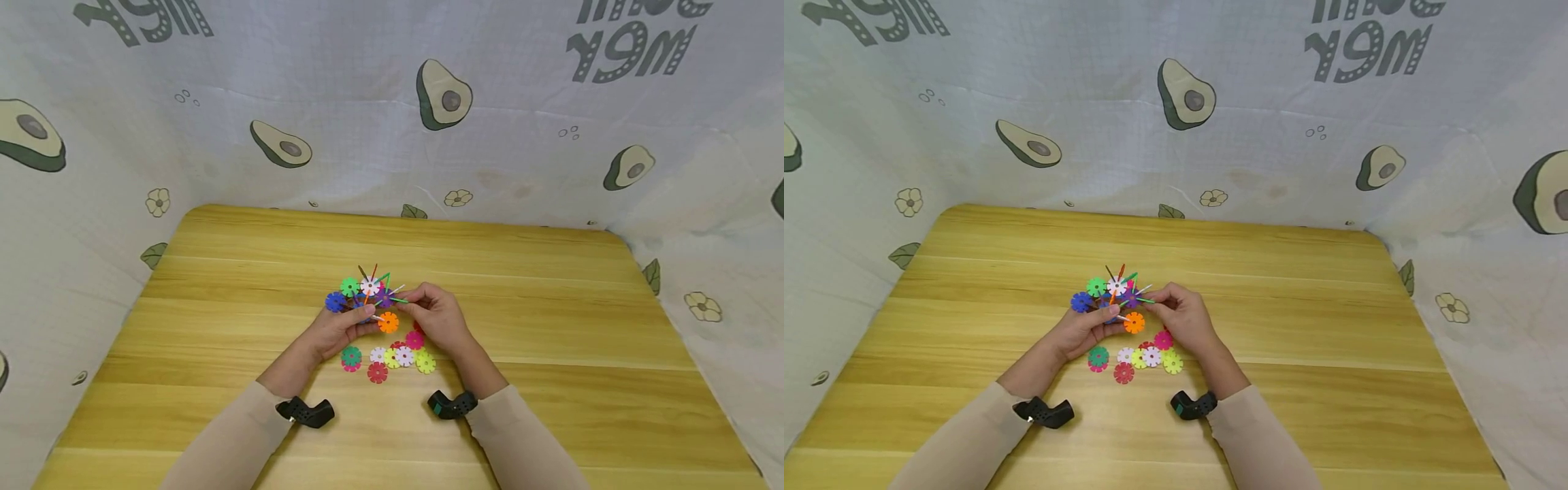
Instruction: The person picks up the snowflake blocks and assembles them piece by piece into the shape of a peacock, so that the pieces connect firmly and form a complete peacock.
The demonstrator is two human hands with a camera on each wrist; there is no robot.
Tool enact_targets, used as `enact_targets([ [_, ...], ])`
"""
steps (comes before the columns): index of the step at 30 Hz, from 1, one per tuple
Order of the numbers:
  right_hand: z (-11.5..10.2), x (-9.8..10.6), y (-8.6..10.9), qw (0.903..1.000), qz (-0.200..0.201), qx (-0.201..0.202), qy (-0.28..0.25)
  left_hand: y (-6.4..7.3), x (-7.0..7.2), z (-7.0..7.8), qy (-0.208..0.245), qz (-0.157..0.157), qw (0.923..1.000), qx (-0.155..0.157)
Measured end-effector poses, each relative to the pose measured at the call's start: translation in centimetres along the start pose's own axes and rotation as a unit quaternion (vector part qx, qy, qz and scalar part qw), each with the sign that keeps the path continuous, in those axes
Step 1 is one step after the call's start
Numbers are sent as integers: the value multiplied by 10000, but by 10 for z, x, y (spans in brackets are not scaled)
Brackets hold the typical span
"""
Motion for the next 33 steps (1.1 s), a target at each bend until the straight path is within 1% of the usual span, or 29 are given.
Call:
enact_targets([
  [3,-2,0,0,9996,42,-48,290,-1,-2,0,-32,126,9999,-51],
  [5,-3,0,0,9986,93,-150,508,-2,-3,0,-32,227,9997,-103],
  [7,-2,0,-1,9974,61,-324,647,-3,-4,0,-12,362,9992,-188],
  [10,-2,0,-1,9960,-193,-584,647,-4,-2,0,50,648,9974,-310],
  [12,-2,-1,-1,9936,-482,-715,726,-4,1,1,184,919,9947,-430],
  [14,-3,-3,0,9885,-844,-790,971,-4,4,3,395,1215,9902,-562],
  [16,-4,-6,1,9781,-1299,-762,1435,-4,9,5,709,1493,9838,-691],
  [17,-5,-9,1,9707,-1548,-706,1697,-4,11,5,902,1610,9800,-747],
  [19,-5,-14,3,9517,-2030,-566,2232,-4,13,6,1145,1721,9749,-826],
  [21,-6,-20,6,9319,-2404,-443,2680,-4,14,7,1267,1753,9728,-827],
  [22,-7,-23,7,9234,-2526,-388,2864,-5,14,7,1260,1755,9730,-815],
  [23,-7,-26,8,9172,-2595,-398,2998,-5,14,7,1249,1755,9733,-799],
  [24,-7,-28,9,9129,-2630,-416,3095,-5,13,7,1207,1745,9741,-779],
  [25,-7,-29,9,9117,-2629,-478,3120,-5,13,7,1164,1757,9746,-751],
  [27,-6,-31,10,9145,-2536,-486,3114,-5,12,7,1046,1806,9759,-644],
  [32,-3,-27,7,9303,-1970,-306,3077,-4,9,6,748,1860,9788,-411],
  [33,-2,-26,6,9335,-1838,-299,3063,-4,8,6,700,1856,9793,-410],
])
Point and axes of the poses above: each hand's wrist, its own y-axis away from the middle knuckle, its own x-axis out of the back of the hand, z = x × y, the point moved 1 cm from there along -y, towards the middle knuckle, and after that the axes turned 15 degrees about -y, right-handed, at the moved point
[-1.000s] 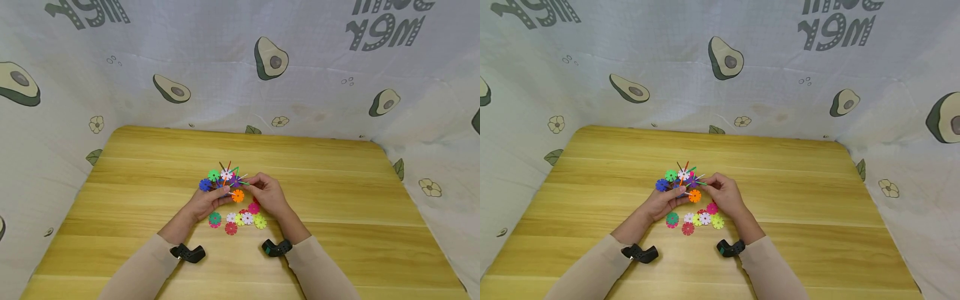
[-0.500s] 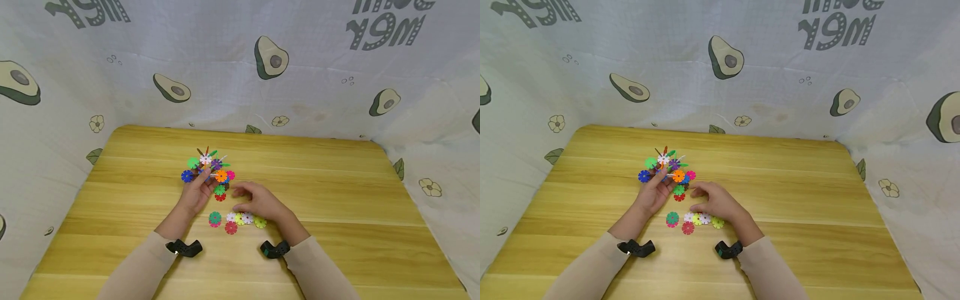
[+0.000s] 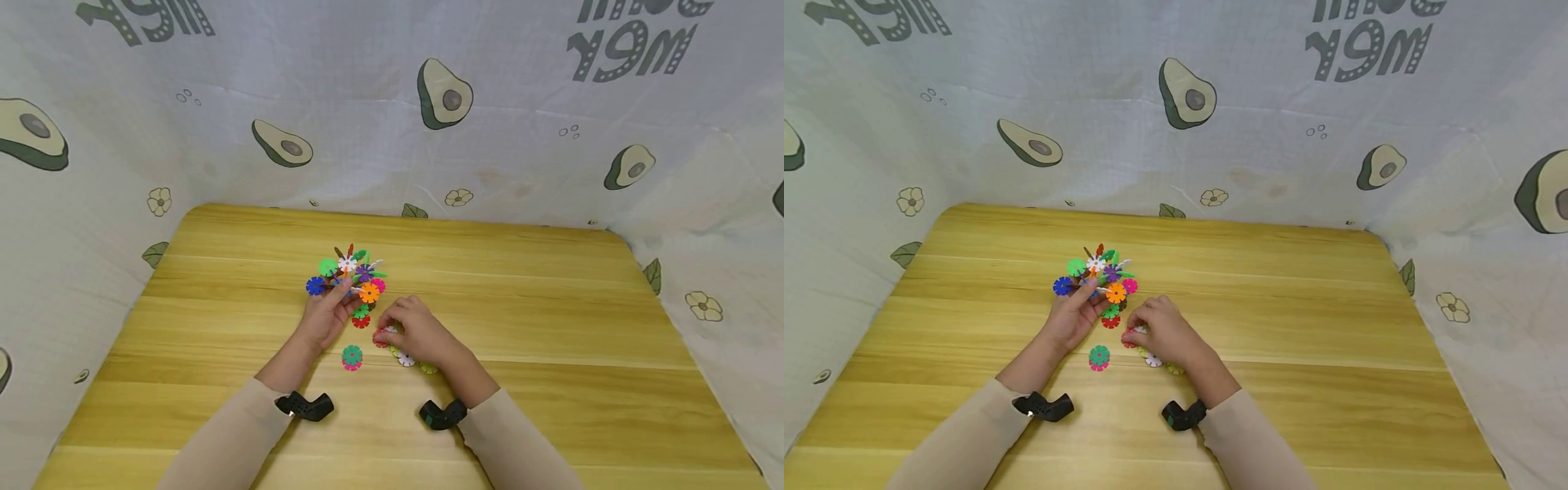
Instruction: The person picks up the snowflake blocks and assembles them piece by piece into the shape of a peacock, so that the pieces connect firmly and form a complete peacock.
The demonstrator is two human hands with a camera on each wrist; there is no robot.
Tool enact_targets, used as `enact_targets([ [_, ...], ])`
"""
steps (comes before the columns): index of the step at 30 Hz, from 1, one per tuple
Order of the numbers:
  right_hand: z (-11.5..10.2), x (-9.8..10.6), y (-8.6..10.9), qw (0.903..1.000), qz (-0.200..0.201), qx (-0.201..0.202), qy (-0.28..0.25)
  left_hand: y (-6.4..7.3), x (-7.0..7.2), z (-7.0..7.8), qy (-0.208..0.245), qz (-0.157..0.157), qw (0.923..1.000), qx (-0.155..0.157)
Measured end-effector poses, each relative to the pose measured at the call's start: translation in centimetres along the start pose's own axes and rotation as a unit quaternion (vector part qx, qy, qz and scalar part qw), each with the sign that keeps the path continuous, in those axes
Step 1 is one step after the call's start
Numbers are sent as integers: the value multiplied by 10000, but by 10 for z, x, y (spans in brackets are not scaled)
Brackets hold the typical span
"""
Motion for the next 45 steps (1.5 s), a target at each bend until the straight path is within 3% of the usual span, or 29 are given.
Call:
enact_targets([
  [4,4,4,-2,9979,366,-215,-486,0,-1,-1,-94,-117,9999,-81],
  [8,10,10,-2,9845,785,-556,-1464,0,0,-2,-160,-489,9985,-162],
  [13,19,20,-1,9557,1602,-832,-2324,-1,2,-4,-351,-807,9961,-58],
  [19,25,27,-2,9113,2275,-980,-3288,0,2,-4,-769,-1129,9905,177],
  [23,25,28,-3,8823,2605,-601,-3874,3,2,-4,-991,-1584,9808,563],
  [26,24,27,-2,8698,2625,-164,-4175,5,2,-3,-1185,-2020,9689,796],
  [30,22,26,0,8807,2237,265,-4166,5,2,-4,-1352,-2396,9567,948],
  [34,19,23,2,8912,1851,578,-4102,6,1,-3,-1328,-2471,9544,1025],
  [45,17,22,3,8843,1767,825,-4243,6,-1,-2,-1284,-2463,9552,1018],
])
Point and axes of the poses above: each hand's wrist, its own y-axis away from the middle knuckle, its own x-axis out of the back of the hand, z = x × y, the point moved 1 cm from there along -y, towards the middle knuckle, and after that the axes turned 15 degrees about -y, right-handed, at the moved point
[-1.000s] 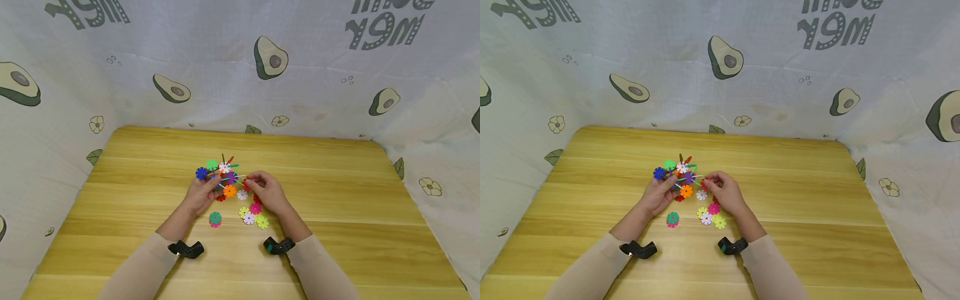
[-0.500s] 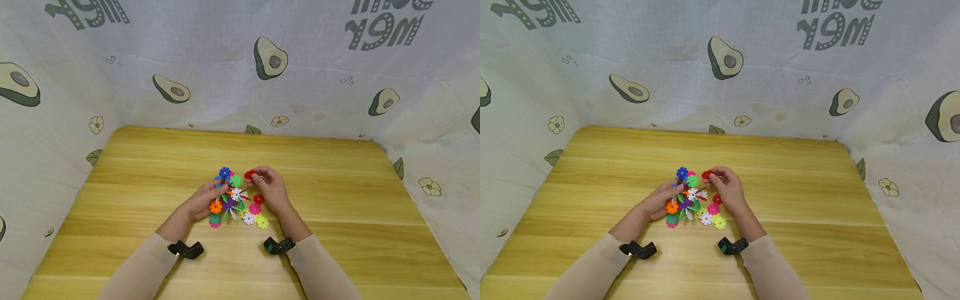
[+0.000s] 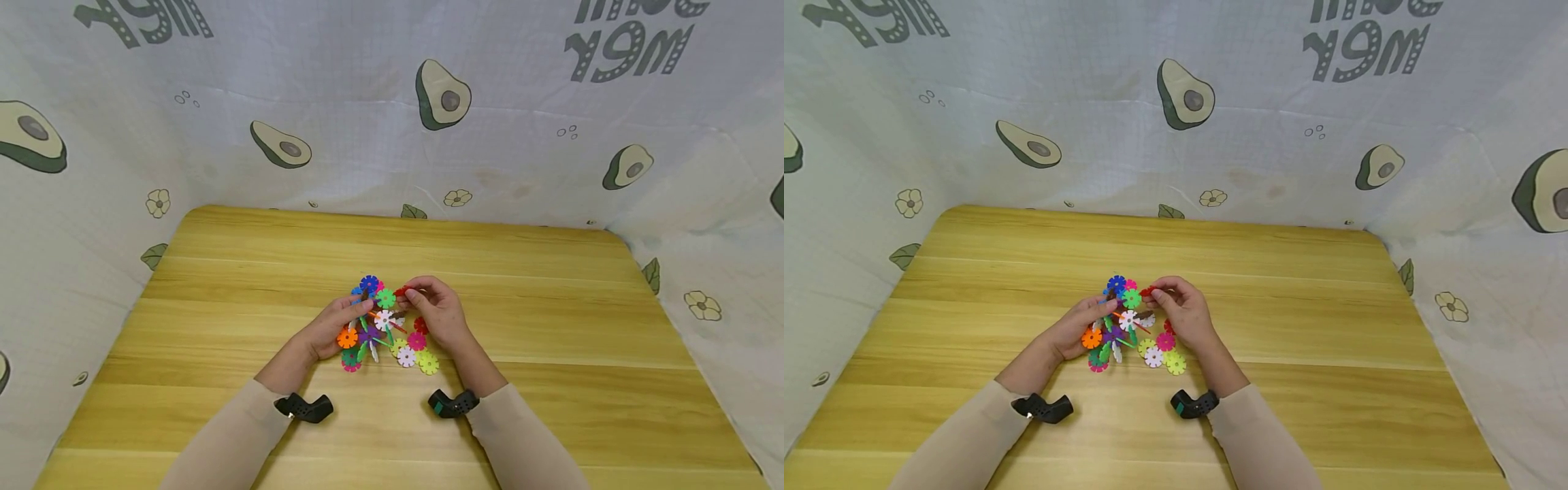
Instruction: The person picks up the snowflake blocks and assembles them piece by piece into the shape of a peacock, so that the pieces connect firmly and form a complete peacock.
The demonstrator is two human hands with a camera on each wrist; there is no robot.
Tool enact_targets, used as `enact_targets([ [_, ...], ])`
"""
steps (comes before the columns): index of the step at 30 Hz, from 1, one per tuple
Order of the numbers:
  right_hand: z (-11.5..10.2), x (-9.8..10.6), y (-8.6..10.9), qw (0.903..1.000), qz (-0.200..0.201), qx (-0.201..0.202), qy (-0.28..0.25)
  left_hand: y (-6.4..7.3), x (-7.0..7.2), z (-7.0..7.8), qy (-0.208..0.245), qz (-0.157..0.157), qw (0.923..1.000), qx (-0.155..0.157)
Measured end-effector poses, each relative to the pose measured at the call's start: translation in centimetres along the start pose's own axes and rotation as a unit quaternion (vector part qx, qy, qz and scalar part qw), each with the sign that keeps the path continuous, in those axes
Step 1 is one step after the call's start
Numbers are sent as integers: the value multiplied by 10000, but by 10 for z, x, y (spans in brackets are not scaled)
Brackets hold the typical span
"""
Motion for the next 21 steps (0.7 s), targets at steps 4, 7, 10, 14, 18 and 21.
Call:
enact_targets([
  [4,0,-2,0,10000,-7,-32,4,0,-1,0,22,-49,10000,15],
  [7,2,-3,1,9997,77,-48,244,0,-1,0,16,-92,10000,11],
  [10,3,-4,1,9988,121,-60,470,0,-1,0,6,-125,9999,27],
  [14,2,-4,1,9974,147,-145,686,0,0,0,-2,-57,10000,36],
  [18,1,-2,-1,9896,189,-344,1382,0,-1,0,1,94,10000,20],
  [21,4,1,-2,9667,103,-592,2489,0,0,0,67,262,9996,-4],
])
Point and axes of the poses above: each hand's wrist, its own y-axis away from the middle knuckle, its own x-axis out of the back of the hand, z = x × y, the point moved 1 cm from there along -y, towards the middle knuckle, and after that the axes turned 15 degrees about -y, right-handed, at the moved point
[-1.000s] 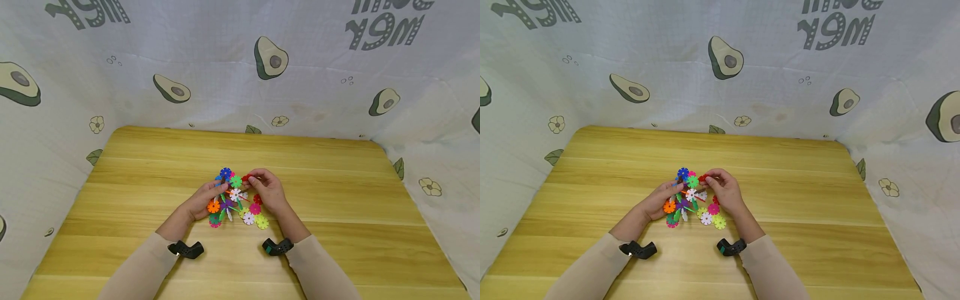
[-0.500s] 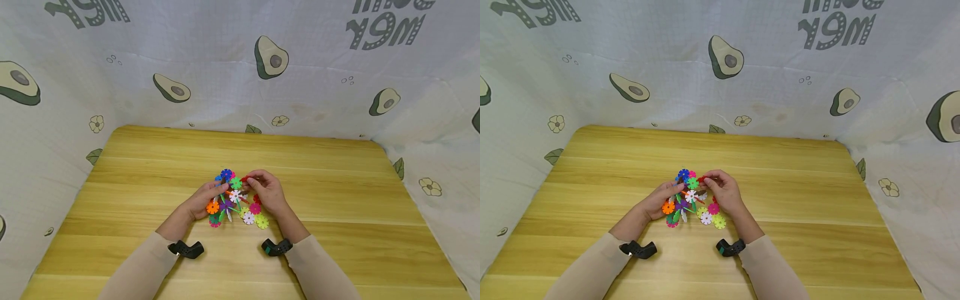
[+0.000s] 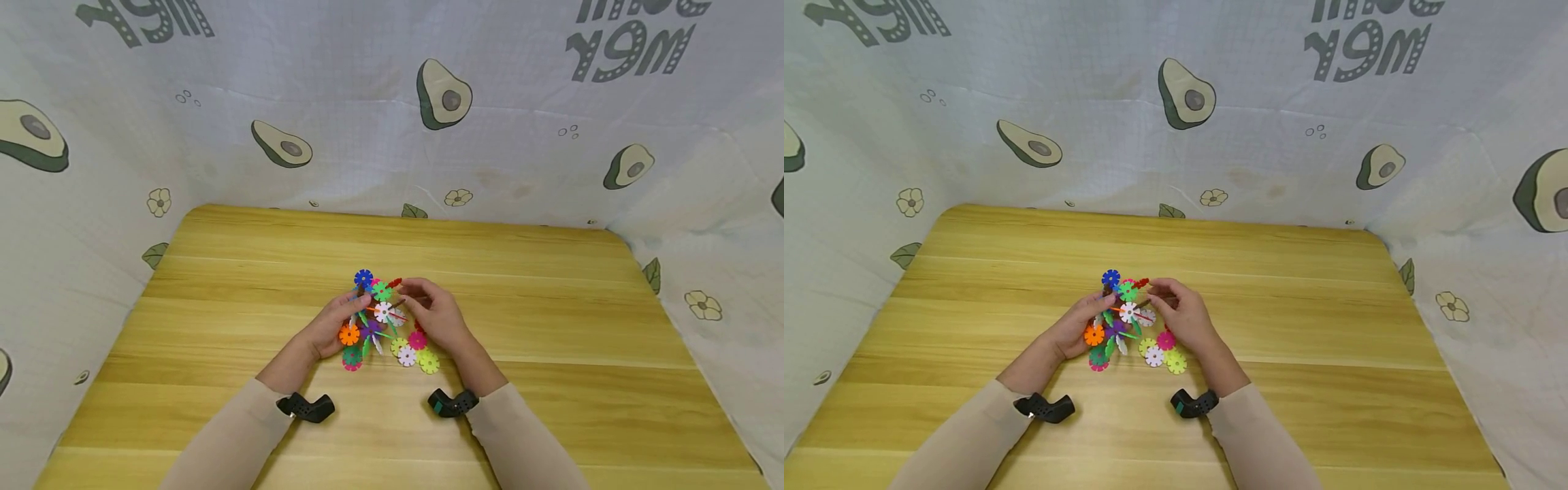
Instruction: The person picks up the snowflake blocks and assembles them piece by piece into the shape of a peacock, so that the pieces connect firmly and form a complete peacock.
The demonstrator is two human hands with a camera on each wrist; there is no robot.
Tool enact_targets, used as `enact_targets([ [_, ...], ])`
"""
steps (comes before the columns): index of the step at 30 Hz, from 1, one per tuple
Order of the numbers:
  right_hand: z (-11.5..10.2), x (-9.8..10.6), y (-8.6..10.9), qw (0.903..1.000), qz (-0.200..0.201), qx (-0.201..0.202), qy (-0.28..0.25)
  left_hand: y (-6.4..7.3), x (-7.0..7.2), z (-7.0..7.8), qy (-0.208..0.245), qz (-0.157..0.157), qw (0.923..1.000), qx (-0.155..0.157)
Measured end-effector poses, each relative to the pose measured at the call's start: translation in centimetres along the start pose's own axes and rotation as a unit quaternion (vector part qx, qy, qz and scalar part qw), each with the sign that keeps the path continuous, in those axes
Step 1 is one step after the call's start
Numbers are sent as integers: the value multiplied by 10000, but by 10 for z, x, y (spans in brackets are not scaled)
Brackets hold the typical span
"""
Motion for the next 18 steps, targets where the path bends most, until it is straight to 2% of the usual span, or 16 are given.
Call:
enact_targets([
  [3,3,2,-1,9931,-244,-65,1149,-1,-1,0,149,162,9997,-55],
  [6,3,3,-1,9835,-522,-4,1730,-1,-1,0,317,256,9991,-97],
  [9,2,3,0,9783,-697,-72,1950,-1,0,0,373,252,9989,-153],
  [13,-1,2,1,9759,-797,-219,2021,-1,0,0,334,264,9990,-160],
  [15,-1,2,1,9767,-795,-262,1974,-1,-1,0,306,284,9990,-125],
  [18,0,3,0,9842,-593,-310,1636,0,-1,1,223,320,9992,-35],
])
Point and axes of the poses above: each hand's wrist, its own y-axis away from the middle knuckle, its own x-axis out of the back of the hand, z = x × y, the point moved 1 cm from there along -y, towards the middle knuckle, and after that the axes turned 15 degrees about -y, right-handed, at the moved point
